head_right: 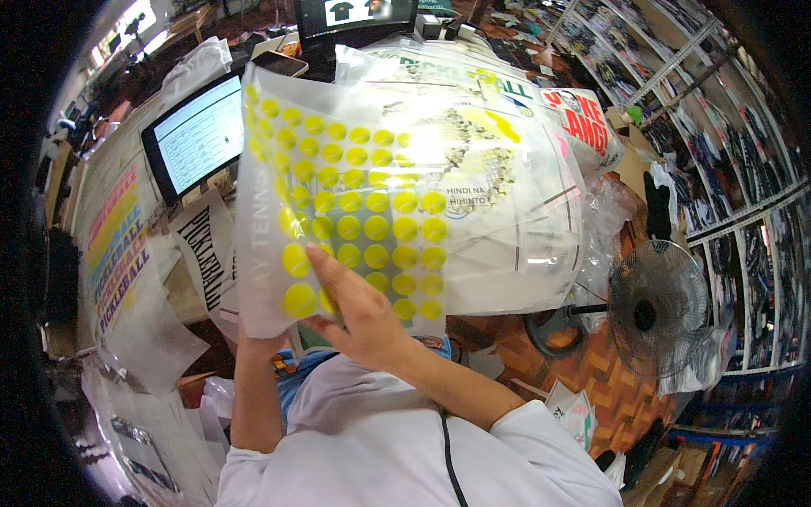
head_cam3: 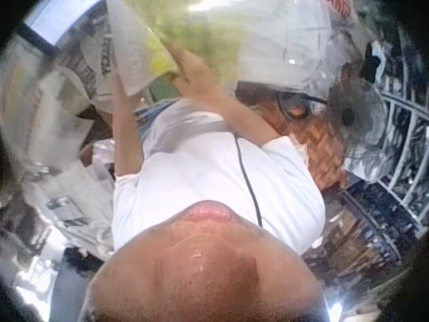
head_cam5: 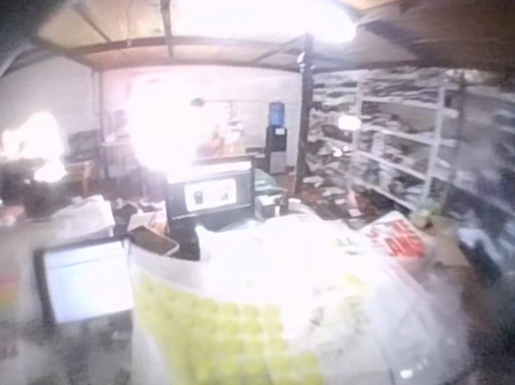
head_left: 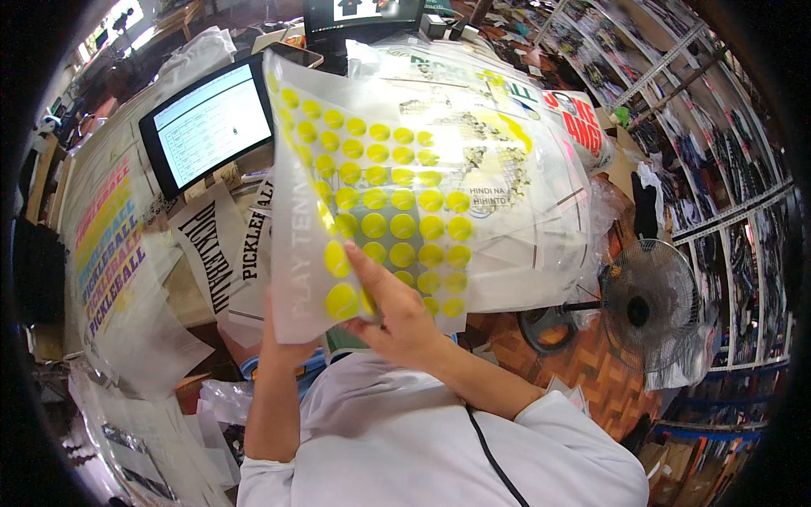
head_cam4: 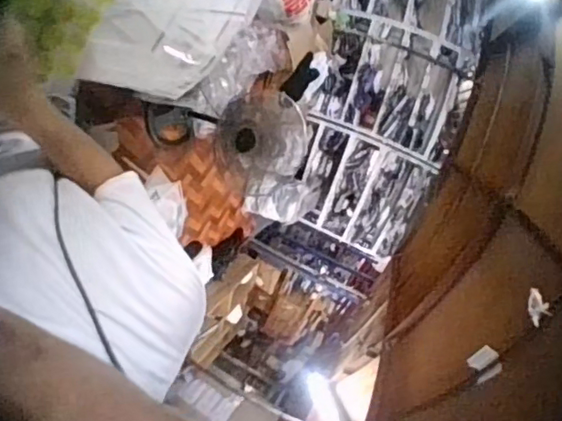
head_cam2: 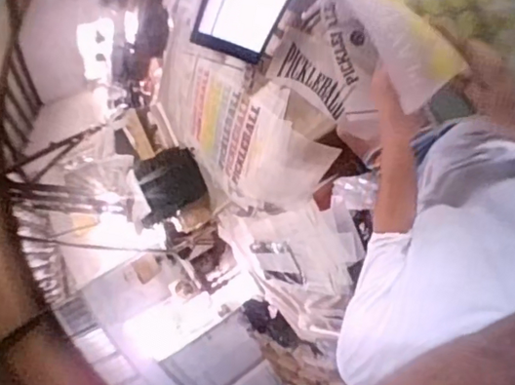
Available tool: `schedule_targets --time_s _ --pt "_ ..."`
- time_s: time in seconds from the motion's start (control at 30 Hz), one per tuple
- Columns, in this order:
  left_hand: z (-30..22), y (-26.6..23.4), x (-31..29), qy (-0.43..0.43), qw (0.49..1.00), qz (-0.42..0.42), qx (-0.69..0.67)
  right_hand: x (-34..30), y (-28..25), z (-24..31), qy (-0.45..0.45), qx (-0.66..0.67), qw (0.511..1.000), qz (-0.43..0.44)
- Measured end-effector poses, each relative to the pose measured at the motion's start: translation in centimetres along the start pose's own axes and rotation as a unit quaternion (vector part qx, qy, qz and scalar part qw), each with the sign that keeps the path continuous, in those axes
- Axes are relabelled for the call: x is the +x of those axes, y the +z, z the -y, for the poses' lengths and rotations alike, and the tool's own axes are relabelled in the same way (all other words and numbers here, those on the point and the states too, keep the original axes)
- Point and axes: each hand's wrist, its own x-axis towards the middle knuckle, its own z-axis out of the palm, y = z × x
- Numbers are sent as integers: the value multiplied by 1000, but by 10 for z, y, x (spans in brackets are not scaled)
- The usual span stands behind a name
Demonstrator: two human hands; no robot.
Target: The person sorts through and organizes several clear plastic-wrapped printing designs on a table, checking a digital tablet and using a computer keyboard and mouse.
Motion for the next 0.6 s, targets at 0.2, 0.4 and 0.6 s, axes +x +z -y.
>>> schedule_targets --time_s 0.2,0.4,0.6 --pt "-19 -7 -4 27 993 -115 -1 -4 -33 -36 111 71 971 -198" --pt "-13 -17 -16 13 984 -154 -84 3 -68 -7 121 198 935 -269" --pt "-1 -20 -20 4 973 -157 -171 3 -69 -4 121 88 950 -273"
